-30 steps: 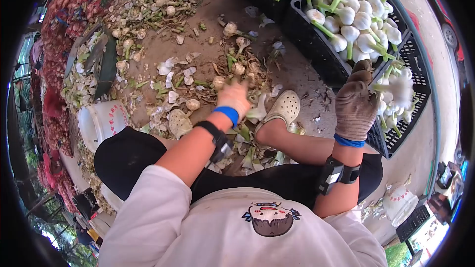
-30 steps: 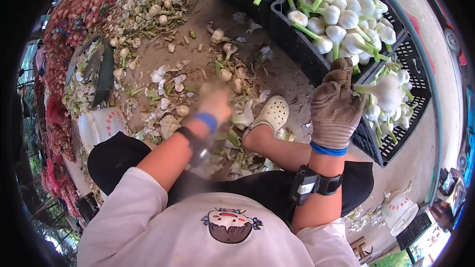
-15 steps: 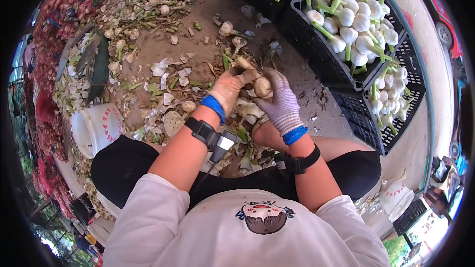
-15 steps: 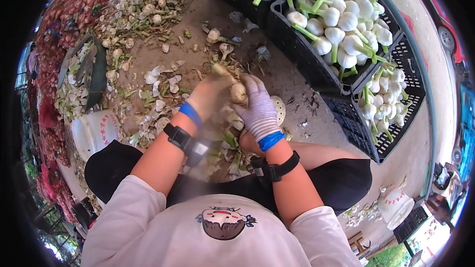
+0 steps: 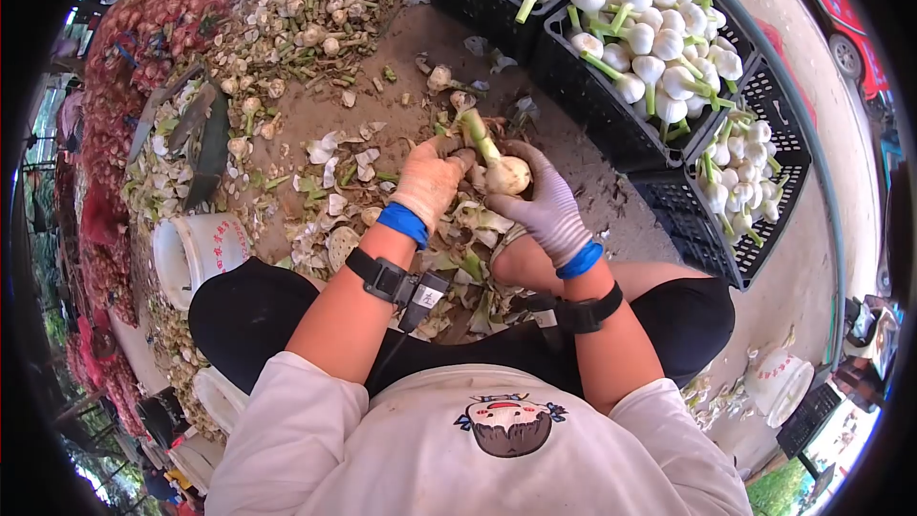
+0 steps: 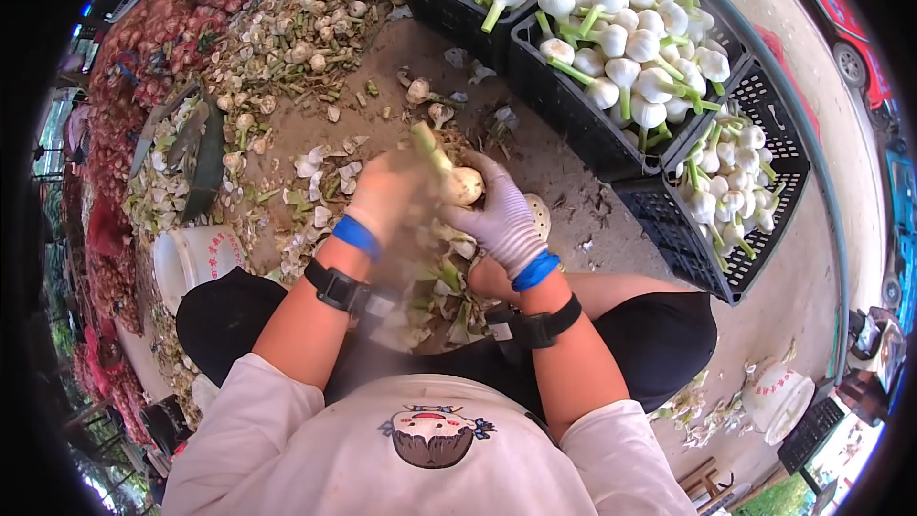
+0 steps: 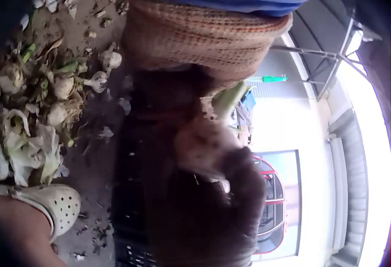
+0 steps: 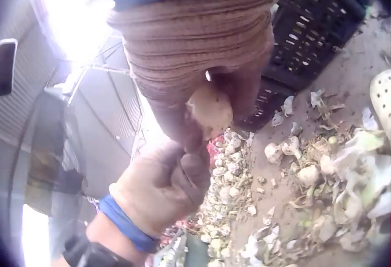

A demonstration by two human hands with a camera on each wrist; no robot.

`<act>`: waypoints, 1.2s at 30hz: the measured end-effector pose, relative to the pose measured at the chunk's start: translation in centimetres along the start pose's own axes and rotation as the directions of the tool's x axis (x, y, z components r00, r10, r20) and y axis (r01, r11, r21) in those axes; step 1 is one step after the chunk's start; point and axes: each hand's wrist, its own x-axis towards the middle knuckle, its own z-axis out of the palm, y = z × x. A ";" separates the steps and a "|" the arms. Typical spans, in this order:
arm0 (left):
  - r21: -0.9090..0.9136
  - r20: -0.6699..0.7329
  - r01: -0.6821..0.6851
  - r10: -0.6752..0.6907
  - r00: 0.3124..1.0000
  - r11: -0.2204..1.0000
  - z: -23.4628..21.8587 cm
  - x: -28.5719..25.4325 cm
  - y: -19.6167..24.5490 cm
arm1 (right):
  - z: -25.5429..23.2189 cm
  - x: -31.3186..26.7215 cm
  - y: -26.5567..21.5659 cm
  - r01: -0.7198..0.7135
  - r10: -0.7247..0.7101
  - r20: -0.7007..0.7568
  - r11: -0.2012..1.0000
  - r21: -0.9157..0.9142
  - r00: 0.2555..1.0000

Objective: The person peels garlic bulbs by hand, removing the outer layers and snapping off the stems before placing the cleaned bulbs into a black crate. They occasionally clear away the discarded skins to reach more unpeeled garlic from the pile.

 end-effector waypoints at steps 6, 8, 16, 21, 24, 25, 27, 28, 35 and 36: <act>-0.105 0.145 -0.321 0.333 0.932 0.941 -1.2 -0.6 -0.5 | -0.6 -0.2 -1.5 -0.260 0.202 0.167 0.819 0.511 0.965; -0.137 0.140 -0.480 0.496 0.857 0.867 -0.6 -0.4 0.1 | -0.5 -0.2 -1.2 -0.255 0.185 0.184 0.816 0.519 0.965; -0.156 0.100 0.026 -0.010 0.995 0.987 -0.6 -1.1 1.0 | -0.6 -0.5 -0.6 -0.186 0.153 0.105 0.795 0.578 0.983; -0.287 0.022 -0.001 0.008 1.000 0.958 0.8 -2.2 1.7 | -1.2 0.2 -0.4 -0.395 0.280 0.364 0.059 0.917 0.888; -0.183 -0.016 -0.116 0.115 0.993 0.976 1.5 -1.9 1.5 | -0.4 -0.1 -1.7 -0.185 0.248 0.010 0.693 0.697 0.969; -0.291 0.071 -0.029 0.052 0.996 0.956 1.1 -1.8 1.4 | -1.3 -0.2 -1.4 -0.356 0.362 0.147 0.623 0.696 0.920; -0.005 0.114 -0.230 0.229 0.967 0.973 1.1 -0.8 -0.6 | -2.3 0.4 0.9 -0.499 0.453 0.295 0.441 0.746 0.841; 0.268 0.206 -0.424 0.378 0.903 0.865 1.1 -0.7 -0.7 | -2.6 0.7 0.8 -0.615 0.504 0.447 0.235 0.753 0.739; 0.016 0.331 -0.360 0.335 0.882 0.933 -1.7 0.4 -0.1 | -0.9 0.9 1.3 -0.110 0.359 -0.122 0.561 0.821 0.925; -0.074 0.071 -0.287 0.292 0.954 0.955 -2.0 1.1 -0.6 | -1.5 0.8 1.4 -0.323 0.408 0.234 0.164 0.932 0.882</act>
